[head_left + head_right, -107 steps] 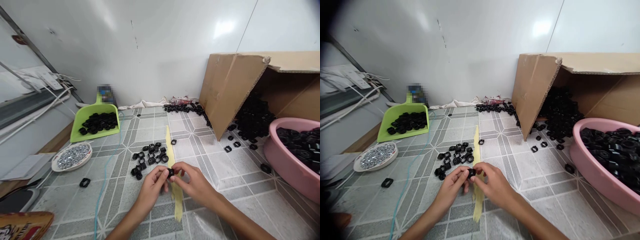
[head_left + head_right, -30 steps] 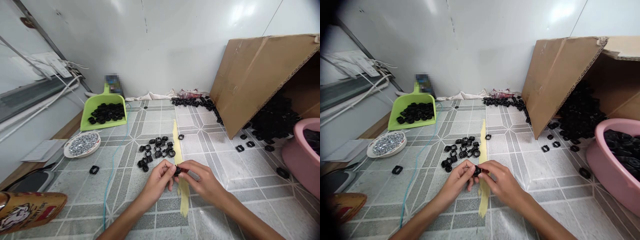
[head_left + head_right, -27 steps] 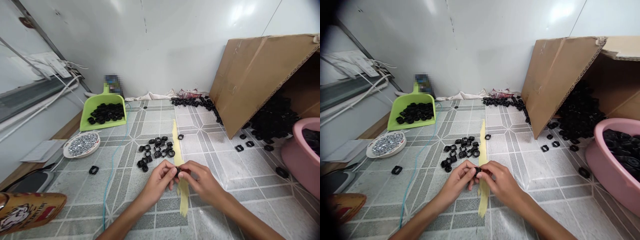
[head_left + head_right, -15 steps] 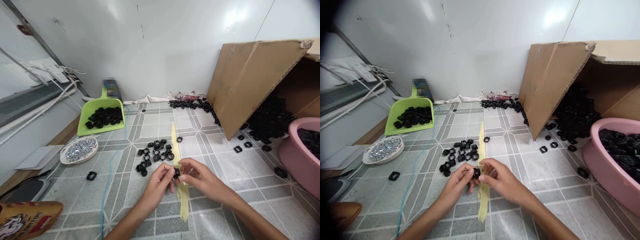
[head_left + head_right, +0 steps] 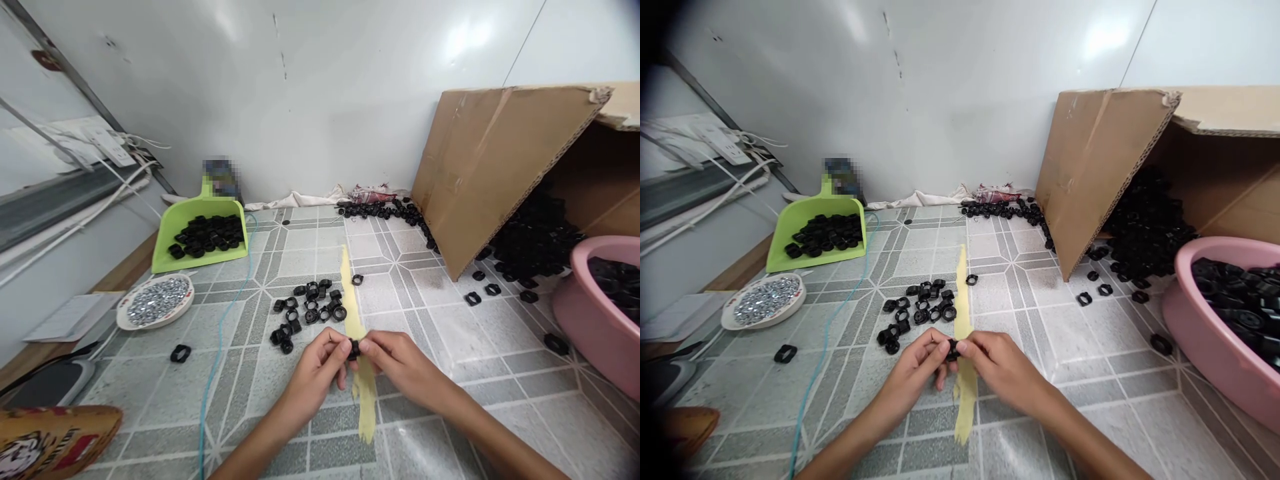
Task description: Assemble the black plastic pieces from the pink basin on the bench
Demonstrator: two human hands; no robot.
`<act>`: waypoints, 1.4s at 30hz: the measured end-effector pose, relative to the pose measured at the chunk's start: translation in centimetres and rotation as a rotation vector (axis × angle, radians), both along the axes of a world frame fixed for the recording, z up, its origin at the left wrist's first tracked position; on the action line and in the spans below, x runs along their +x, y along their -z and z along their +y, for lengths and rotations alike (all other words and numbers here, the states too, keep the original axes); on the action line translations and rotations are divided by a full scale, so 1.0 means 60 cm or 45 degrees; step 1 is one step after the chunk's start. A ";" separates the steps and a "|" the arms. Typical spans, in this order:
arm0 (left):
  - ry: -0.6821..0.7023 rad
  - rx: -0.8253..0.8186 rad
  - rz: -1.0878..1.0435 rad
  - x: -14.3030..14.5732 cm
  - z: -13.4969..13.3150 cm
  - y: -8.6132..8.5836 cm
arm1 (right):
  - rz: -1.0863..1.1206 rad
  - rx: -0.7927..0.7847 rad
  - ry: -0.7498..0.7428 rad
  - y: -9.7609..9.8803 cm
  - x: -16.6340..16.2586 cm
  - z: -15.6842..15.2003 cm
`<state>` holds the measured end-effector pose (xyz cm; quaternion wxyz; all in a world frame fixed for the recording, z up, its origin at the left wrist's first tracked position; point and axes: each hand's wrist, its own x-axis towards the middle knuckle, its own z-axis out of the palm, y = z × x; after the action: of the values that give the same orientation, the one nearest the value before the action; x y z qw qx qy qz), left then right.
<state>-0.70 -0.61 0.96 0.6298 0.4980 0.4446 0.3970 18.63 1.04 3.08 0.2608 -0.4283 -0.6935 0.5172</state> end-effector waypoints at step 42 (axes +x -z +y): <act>0.094 0.129 0.081 -0.005 -0.029 -0.006 | 0.428 -0.624 0.069 0.029 -0.035 -0.033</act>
<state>-0.97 -2.37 1.32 0.6035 0.5578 0.4250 0.3795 16.53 -0.97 1.36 0.2746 -0.4053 -0.4834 0.7257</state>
